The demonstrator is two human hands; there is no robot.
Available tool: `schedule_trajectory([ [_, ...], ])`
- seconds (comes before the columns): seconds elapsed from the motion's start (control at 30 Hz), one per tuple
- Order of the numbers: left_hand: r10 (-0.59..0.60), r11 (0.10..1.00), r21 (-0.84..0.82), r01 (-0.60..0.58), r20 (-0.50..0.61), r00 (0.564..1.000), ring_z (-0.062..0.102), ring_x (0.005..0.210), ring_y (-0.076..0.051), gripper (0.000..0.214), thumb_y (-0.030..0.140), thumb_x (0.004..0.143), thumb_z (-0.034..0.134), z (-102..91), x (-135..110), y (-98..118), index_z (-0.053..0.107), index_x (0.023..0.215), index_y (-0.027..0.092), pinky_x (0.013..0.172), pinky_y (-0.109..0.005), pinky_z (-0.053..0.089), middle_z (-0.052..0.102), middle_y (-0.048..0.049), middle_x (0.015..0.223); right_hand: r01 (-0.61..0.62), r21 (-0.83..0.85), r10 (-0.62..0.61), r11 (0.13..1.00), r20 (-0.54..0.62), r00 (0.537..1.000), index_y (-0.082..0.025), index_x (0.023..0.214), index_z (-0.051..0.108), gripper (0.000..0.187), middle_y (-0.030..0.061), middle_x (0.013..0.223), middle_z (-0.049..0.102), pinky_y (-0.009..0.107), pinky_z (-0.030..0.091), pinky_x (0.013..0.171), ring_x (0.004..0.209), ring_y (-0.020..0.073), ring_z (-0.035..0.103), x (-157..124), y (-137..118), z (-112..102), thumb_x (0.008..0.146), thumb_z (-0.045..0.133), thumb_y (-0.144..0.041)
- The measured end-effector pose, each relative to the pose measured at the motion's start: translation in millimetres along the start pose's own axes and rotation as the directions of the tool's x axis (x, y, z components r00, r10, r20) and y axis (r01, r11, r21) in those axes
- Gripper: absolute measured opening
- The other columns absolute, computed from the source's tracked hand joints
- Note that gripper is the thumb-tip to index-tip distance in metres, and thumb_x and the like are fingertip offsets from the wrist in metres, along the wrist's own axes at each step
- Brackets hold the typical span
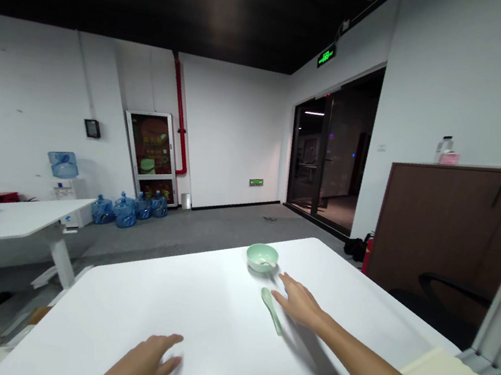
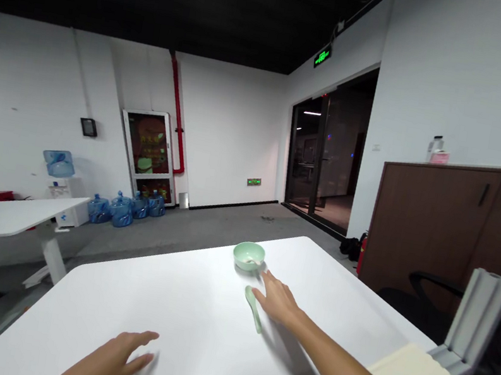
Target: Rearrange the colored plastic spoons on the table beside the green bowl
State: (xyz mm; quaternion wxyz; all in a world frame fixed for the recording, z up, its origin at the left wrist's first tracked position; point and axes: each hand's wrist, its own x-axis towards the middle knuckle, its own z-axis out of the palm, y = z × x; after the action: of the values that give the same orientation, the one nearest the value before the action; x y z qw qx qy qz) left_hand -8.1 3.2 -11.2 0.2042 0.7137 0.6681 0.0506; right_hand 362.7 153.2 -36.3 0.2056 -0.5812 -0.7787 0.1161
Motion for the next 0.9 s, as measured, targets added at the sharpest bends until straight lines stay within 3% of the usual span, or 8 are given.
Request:
schedule_trajectory([
  [0.57,-0.005,1.0,0.018,0.005,0.005,1.0,0.052,0.122,-0.025,0.058,0.058,0.086,0.04,-2.2,-1.4,2.6,0.051,0.135,0.029,0.104,-0.035,0.038,0.06,-0.004,0.132,-0.002,0.005,0.002,1.0,0.011,1.0,-0.018,0.135,0.051,0.057,0.0132,0.135,0.056,0.034,0.039,0.098,0.125,0.0279,0.05,-0.1,2.2,1.0,0.089,0.045,-0.05],
  [0.9,-0.029,1.0,0.014,0.028,0.041,0.999,0.053,0.121,-0.027,0.058,0.057,0.085,0.044,-1.0,-0.4,-0.6,0.052,0.135,0.029,0.104,-0.039,0.038,0.059,-0.0059,0.133,-0.021,0.01,0.021,1.0,0.048,0.999,-0.014,0.135,0.052,0.063,0.0154,0.13,0.06,0.033,0.041,0.093,0.119,0.0283,0.055,3.6,7.3,7.1,0.087,0.044,-0.054],
])
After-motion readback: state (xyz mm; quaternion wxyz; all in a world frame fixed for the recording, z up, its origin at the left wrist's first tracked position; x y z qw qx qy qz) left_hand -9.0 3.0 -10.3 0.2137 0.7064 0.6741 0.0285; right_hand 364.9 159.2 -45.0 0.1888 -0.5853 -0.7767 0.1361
